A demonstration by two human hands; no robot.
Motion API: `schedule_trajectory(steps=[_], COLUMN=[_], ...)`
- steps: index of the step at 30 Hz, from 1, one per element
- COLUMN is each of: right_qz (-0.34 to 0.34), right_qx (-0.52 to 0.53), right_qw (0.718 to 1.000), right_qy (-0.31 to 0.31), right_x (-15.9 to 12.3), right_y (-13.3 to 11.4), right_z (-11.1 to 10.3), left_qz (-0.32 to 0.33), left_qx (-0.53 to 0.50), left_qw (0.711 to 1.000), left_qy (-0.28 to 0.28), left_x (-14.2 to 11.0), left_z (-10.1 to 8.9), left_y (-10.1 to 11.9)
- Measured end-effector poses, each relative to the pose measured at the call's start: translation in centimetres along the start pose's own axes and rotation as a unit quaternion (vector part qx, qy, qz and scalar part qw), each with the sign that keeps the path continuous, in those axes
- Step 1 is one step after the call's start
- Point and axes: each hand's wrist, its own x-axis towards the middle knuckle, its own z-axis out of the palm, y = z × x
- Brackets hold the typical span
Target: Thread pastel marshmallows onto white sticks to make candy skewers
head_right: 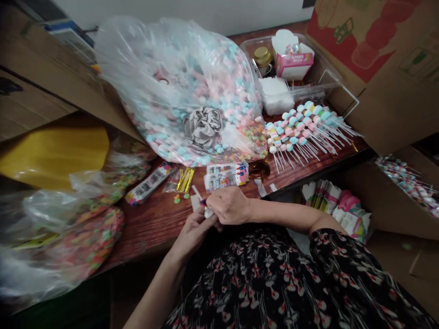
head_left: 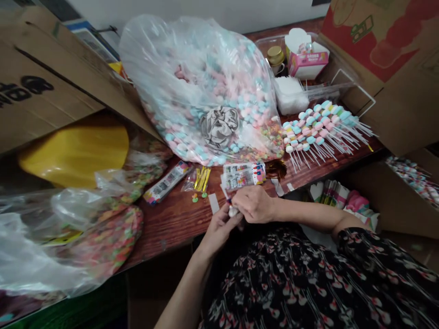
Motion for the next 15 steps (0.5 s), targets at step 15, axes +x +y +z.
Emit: schedule_trajectory(steps=[15], right_qz=[0.132], right_qx=[-0.06], right_qw=[0.989], right_qy=[0.025], right_x=[-6.8], right_y=[2.8], right_z=[-3.7], left_qz=[-0.314], left_qx=[0.535], left_qw=[0.757], left_qy=[0.208], left_x=[-19.1], left_z=[-15.9], left_y=[-6.7])
